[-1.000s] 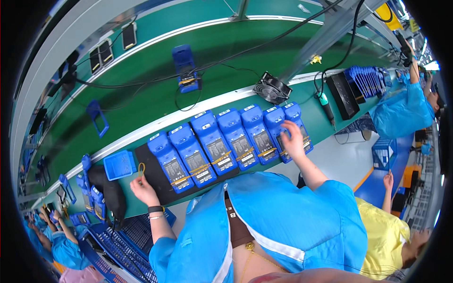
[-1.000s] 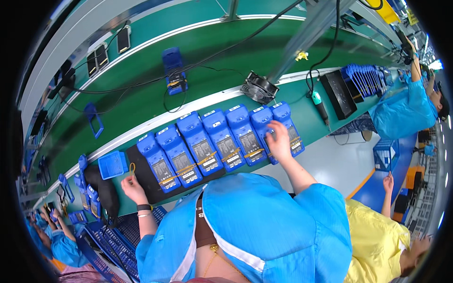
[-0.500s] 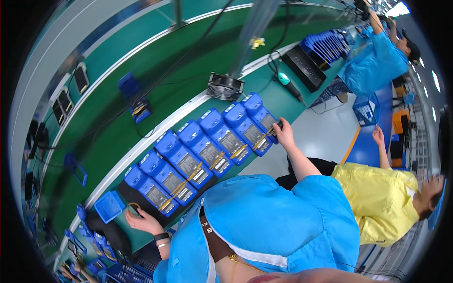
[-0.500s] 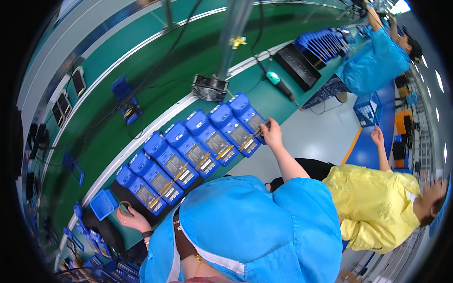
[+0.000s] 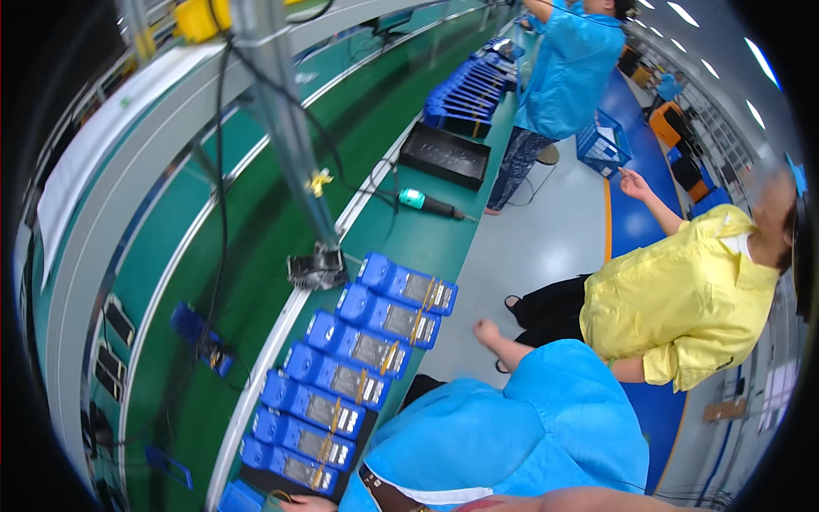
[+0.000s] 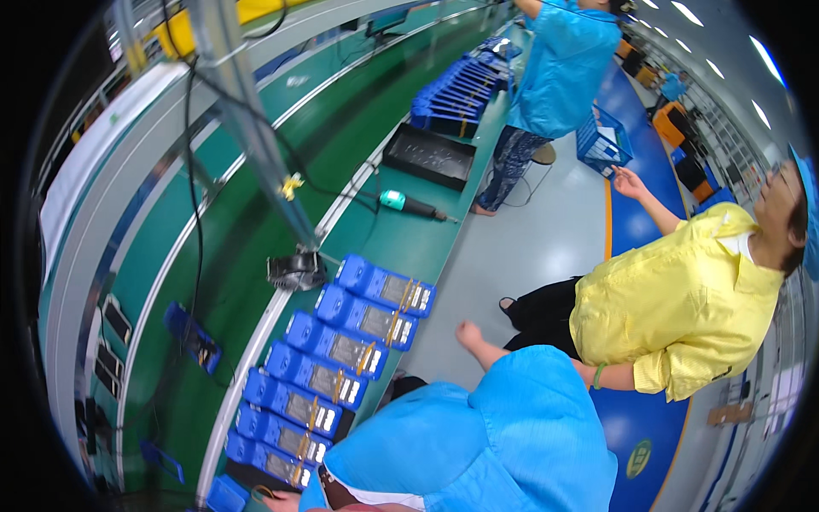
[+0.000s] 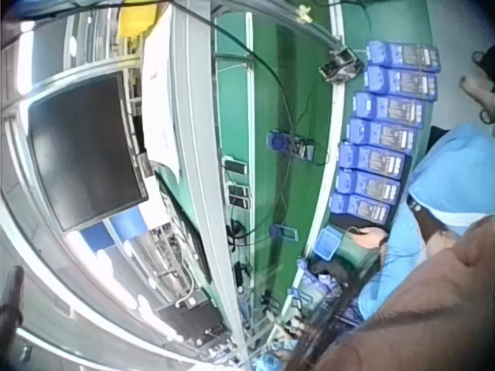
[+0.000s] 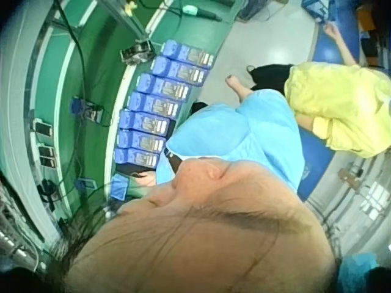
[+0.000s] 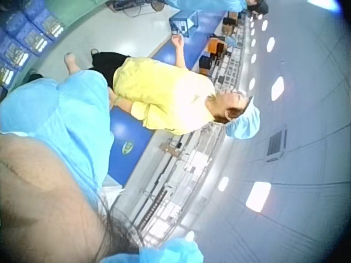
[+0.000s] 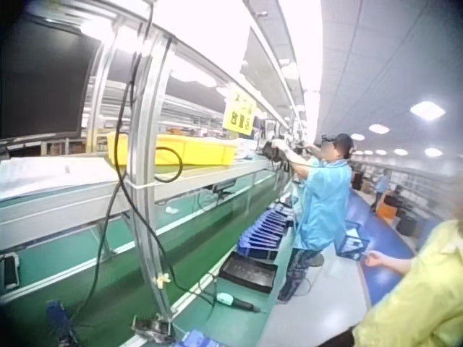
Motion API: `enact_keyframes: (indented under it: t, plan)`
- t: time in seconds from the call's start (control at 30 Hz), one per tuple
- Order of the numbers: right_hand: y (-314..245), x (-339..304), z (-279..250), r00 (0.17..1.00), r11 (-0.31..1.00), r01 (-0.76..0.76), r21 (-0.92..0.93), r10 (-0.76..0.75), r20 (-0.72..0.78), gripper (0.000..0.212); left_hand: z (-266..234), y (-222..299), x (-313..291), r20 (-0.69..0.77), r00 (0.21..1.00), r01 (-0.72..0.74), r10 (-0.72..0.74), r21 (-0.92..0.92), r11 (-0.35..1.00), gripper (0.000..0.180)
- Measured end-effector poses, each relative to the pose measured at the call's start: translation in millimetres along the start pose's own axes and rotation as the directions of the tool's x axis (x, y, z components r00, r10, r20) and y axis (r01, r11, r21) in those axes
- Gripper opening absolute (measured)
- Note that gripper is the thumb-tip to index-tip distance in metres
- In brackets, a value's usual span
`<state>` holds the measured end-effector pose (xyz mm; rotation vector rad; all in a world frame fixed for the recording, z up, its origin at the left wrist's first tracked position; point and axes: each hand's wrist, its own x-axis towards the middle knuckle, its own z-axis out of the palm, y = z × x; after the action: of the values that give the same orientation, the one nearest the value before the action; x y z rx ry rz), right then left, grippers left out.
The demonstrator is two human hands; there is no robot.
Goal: The person assembles handheld electronic devices by hand, attaching plastic casings and battery components.
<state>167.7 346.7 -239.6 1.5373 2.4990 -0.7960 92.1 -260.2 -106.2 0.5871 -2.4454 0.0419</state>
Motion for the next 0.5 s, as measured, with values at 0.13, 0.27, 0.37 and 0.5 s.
enact_keyframes:
  t: [0.13, 0.27, 0.37, 0.5]
  plan:
    - [68, -77, 82, 0.791, 0.887, 0.264, -0.380, 0.027, 0.612, 0.040, 27, 24, 37, -0.005, 0.998, -0.066, 0.066, -0.134, 0.989, 0.055]
    - [123, -127, 151, 0.571, 0.940, 0.331, -0.084, -0.129, 0.811, 0.038, 53, 27, 78, 0.006, 0.988, -0.150, 0.157, -0.271, 0.951, 0.055]
    - [88, -186, 163, 0.581, 0.982, 0.159, 0.103, -0.178, 0.794, 0.040, 66, -2, 102, 0.013, 0.968, -0.232, 0.250, -0.321, 0.918, 0.055]
    - [82, -214, 225, 0.702, 0.982, 0.110, -0.152, 0.031, 0.712, 0.056, 77, -43, 127, 0.087, 0.919, -0.328, 0.384, -0.371, 0.869, 0.055]
